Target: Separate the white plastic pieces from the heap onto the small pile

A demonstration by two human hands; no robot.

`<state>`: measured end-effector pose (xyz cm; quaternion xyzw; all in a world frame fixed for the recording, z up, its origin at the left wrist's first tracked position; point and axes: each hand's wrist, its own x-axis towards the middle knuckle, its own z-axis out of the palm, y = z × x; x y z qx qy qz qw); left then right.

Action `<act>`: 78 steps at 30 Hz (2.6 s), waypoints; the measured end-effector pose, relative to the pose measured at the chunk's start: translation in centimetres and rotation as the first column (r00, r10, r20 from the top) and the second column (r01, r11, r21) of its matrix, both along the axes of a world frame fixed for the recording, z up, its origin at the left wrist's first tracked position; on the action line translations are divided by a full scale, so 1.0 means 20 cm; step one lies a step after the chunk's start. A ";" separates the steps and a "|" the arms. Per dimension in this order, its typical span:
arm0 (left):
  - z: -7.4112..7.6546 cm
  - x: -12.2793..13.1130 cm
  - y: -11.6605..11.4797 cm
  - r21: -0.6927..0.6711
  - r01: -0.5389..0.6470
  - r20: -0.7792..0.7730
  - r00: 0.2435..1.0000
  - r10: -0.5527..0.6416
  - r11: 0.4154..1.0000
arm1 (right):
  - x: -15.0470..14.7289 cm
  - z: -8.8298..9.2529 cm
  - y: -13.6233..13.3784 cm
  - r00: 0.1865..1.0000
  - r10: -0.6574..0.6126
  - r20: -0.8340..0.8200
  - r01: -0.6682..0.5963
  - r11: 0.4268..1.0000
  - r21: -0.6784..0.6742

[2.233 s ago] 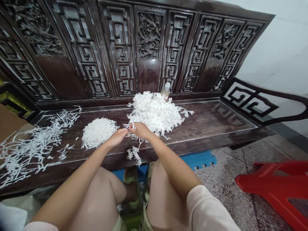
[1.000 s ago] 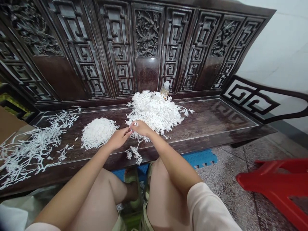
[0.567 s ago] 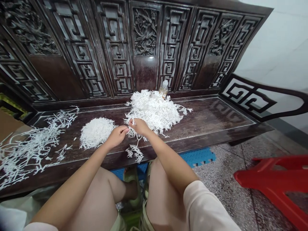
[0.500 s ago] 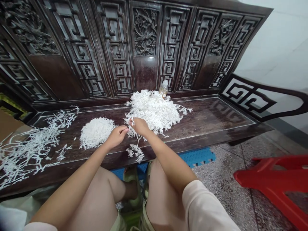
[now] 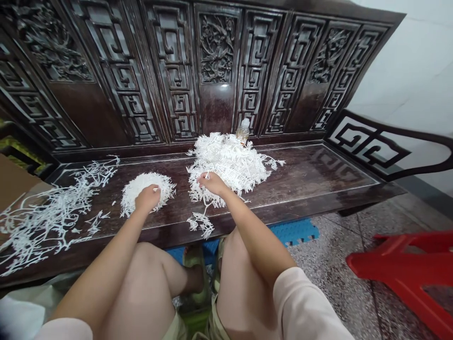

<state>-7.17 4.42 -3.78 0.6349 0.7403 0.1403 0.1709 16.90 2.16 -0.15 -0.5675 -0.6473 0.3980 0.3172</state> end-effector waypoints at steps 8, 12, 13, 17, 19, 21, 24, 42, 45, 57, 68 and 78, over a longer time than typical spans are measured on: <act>0.01 -0.01 0.01 0.141 -0.177 -0.145 0.970 0.197 0.974 | -0.08 -0.01 -0.01 0.997 0.056 -0.054 -0.057 0.998 -0.011; 0.06 0.08 -0.02 0.109 0.071 0.051 0.996 -0.077 0.992 | -0.12 -0.01 -0.03 0.995 0.030 -0.098 -0.032 0.999 -0.018; 0.07 0.11 -0.04 0.094 0.195 0.148 0.967 -0.207 0.976 | -0.12 -0.01 -0.03 0.994 0.009 -0.113 -0.012 1.000 -0.026; 0.11 0.24 -0.13 0.136 0.540 0.343 0.761 -0.551 0.830 | -0.13 -0.01 -0.02 0.982 -0.022 -0.188 0.018 1.000 -0.025; 0.12 0.29 -0.17 0.167 0.555 0.310 0.755 -0.578 0.815 | -0.13 -0.01 -0.02 0.976 -0.004 -0.217 -0.001 1.000 -0.020; 0.13 0.32 -0.18 0.171 0.530 0.283 0.781 -0.557 0.830 | -0.13 -0.01 -0.02 0.970 0.008 -0.241 -0.016 0.999 -0.030; 0.12 0.33 -0.19 0.175 0.512 0.293 0.789 -0.541 0.841 | -0.12 -0.01 -0.02 0.956 0.018 -0.292 -0.033 0.998 -0.045; 0.16 0.34 -0.20 0.274 0.636 0.121 0.722 -0.682 0.722 | -0.10 -0.04 0.01 0.993 -0.102 -0.060 0.108 0.989 0.105; 0.19 0.36 -0.25 0.261 0.686 0.096 0.682 -0.725 0.679 | -0.04 -0.04 0.04 0.974 -0.224 0.038 0.218 0.968 0.121; -0.01 -0.15 0.01 0.151 -0.032 0.079 0.997 0.021 0.988 | 0.04 -0.05 0.03 0.988 -0.111 0.107 0.114 0.993 -0.031; 0.11 0.16 -0.10 0.115 0.441 0.421 0.790 -0.446 0.890 | -0.10 -0.01 -0.03 0.956 0.294 0.015 -0.290 0.949 -0.126; 0.12 0.22 -0.14 0.121 0.582 0.433 0.698 -0.571 0.804 | -0.13 -0.01 -0.04 0.948 0.318 0.024 -0.315 0.946 -0.081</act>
